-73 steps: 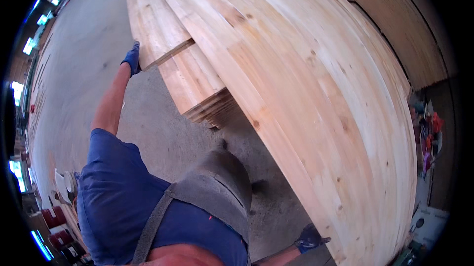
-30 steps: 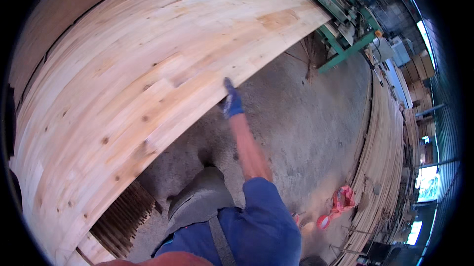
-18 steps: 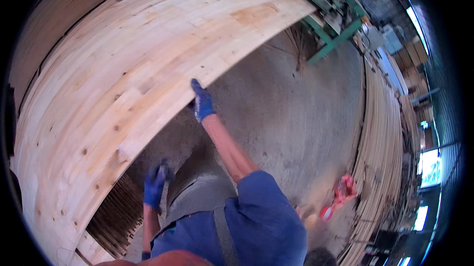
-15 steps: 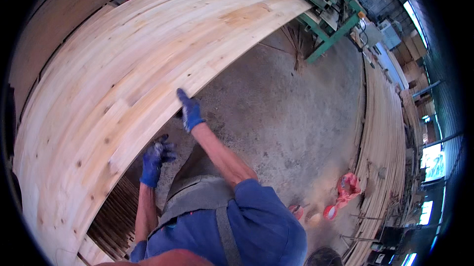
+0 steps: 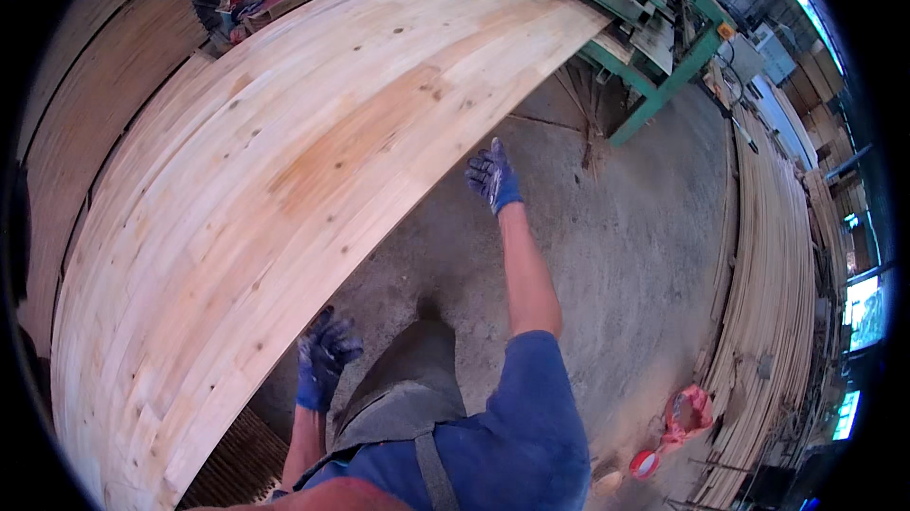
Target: The person lifts and stacks large wooden planks in a workshop. They then use a putty knife to scoop a white substance from a red bucket and spread it onto the surface of the stacked planks.
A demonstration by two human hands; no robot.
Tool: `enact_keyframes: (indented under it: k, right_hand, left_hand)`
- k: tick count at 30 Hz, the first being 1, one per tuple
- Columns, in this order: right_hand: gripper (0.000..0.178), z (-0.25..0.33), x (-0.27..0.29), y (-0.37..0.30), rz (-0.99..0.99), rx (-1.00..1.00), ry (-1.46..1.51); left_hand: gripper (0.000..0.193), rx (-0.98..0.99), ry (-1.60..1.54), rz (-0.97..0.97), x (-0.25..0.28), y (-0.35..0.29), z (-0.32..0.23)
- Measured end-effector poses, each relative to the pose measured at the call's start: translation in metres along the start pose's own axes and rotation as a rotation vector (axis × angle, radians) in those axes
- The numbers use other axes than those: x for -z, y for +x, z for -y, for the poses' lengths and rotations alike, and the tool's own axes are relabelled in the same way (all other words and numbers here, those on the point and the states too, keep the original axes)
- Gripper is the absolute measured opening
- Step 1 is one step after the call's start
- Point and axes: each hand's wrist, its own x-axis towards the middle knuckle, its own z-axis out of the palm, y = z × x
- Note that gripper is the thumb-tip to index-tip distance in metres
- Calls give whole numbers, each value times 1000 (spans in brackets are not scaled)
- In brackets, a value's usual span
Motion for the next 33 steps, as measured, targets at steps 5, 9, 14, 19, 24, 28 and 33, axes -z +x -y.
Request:
enact_keyframes:
  k: [5, 9, 14, 19, 24, 28, 33]
  right_hand:
    - [44, 23, -13, 39, 62, 50, -31]
    - [35, 28, -18, 45, 21, 139, -65]
    - [32, 33, -9, 48, 110, 49, -23]
    - [34, 37, 0, 58, 145, -51, -2]
    - [33, 31, 10, 77, 152, -109, -95]
    - [33, 16, 21, 106, 349, -258, -180]
    - [37, 26, 117, 225, 816, -288, -95]
  left_hand:
    - [48, -176, -391, -251, -49, 49, -5]
    - [33, -267, -318, -423, -34, 63, 5]
    - [41, -327, -212, -453, -28, 75, 4]
    - [36, -371, -80, -555, -50, 87, 2]
    - [48, -602, 485, -842, -12, 104, 29]
    - [54, -821, -44, -926, -65, 154, 43]
    - [67, -533, -27, -826, -122, 262, 131]
